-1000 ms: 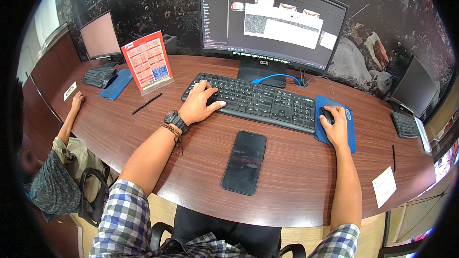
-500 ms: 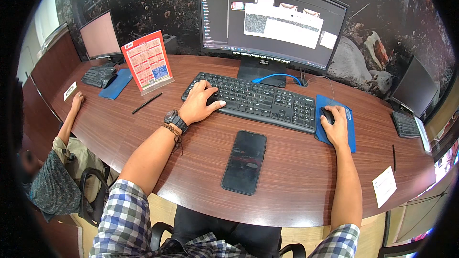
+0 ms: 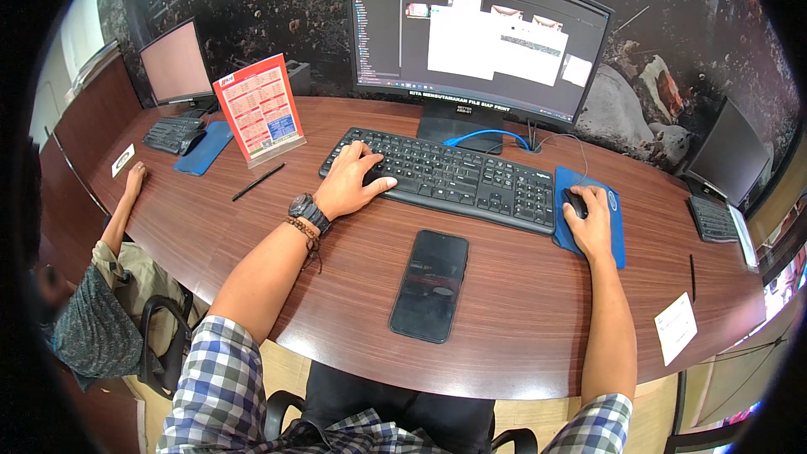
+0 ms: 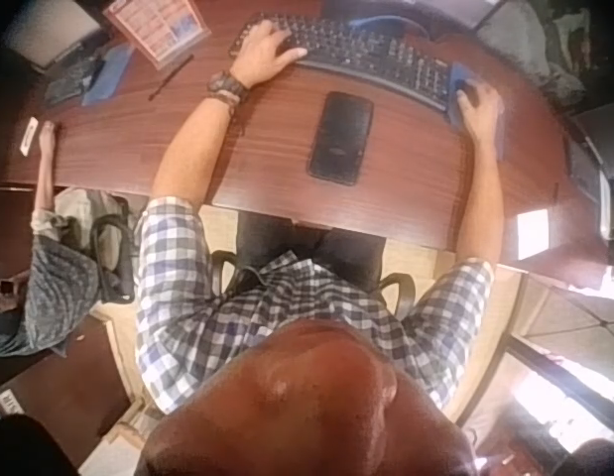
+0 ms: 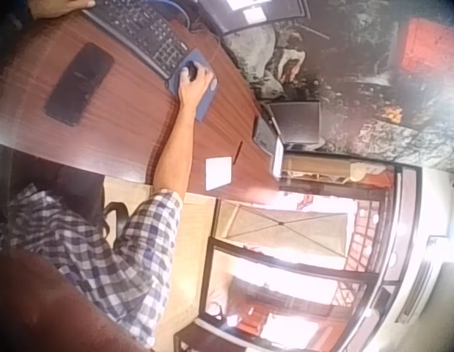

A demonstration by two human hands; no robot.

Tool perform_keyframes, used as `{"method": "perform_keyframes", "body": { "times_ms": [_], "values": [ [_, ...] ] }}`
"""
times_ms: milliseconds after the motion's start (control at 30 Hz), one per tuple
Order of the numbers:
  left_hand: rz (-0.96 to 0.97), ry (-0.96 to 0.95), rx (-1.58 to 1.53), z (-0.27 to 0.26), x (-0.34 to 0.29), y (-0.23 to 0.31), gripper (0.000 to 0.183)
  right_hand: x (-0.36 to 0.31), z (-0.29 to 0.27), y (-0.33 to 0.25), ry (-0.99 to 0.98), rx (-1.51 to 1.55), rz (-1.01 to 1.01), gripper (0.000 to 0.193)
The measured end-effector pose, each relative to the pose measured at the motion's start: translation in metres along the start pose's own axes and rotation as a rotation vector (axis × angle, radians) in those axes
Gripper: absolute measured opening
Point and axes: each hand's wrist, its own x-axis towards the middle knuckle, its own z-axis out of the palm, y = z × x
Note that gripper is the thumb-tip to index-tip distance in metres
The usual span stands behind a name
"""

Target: The recorder is using a computer to organize and edit digital image files.

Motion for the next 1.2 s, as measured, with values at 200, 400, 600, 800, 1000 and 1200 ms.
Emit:
{"method": "perform_keyframes", "body": {
  "times_ms": [200,400,600,800,1000,1200],
  "values": [
    [0.004,0.008,0.002,-0.0003,-0.0003,0.0018,0.060,-0.0005,-0.0002,0.0009,0.001,-0.004,0.001,0.034],
    [0.001,0.005,-0.004,-0.0002,-0.0003,0.0009,0.061,0.0000,-0.0010,-0.0008,-0.004,0.010,0.005,0.034],
    [0.005,0.010,0.000,0.0011,-0.0004,-0.0012,0.061,0.0003,-0.0001,-0.0017,0.003,0.002,-0.006,0.034],
    [0.002,0.002,0.002,0.0002,-0.0006,0.0001,0.061,-0.0002,0.0000,-0.0015,-0.005,0.013,0.010,0.033],
    [-0.018,-0.023,0.011,-0.0019,0.0002,0.0023,0.058,-0.0004,0.0018,0.0020,0.011,0.013,0.005,0.033],
    [-0.024,-0.027,0.011,-0.0014,0.0004,0.0023,0.058,-0.0007,0.0015,0.0022,0.039,-0.065,0.045,0.033]
  ]
}}
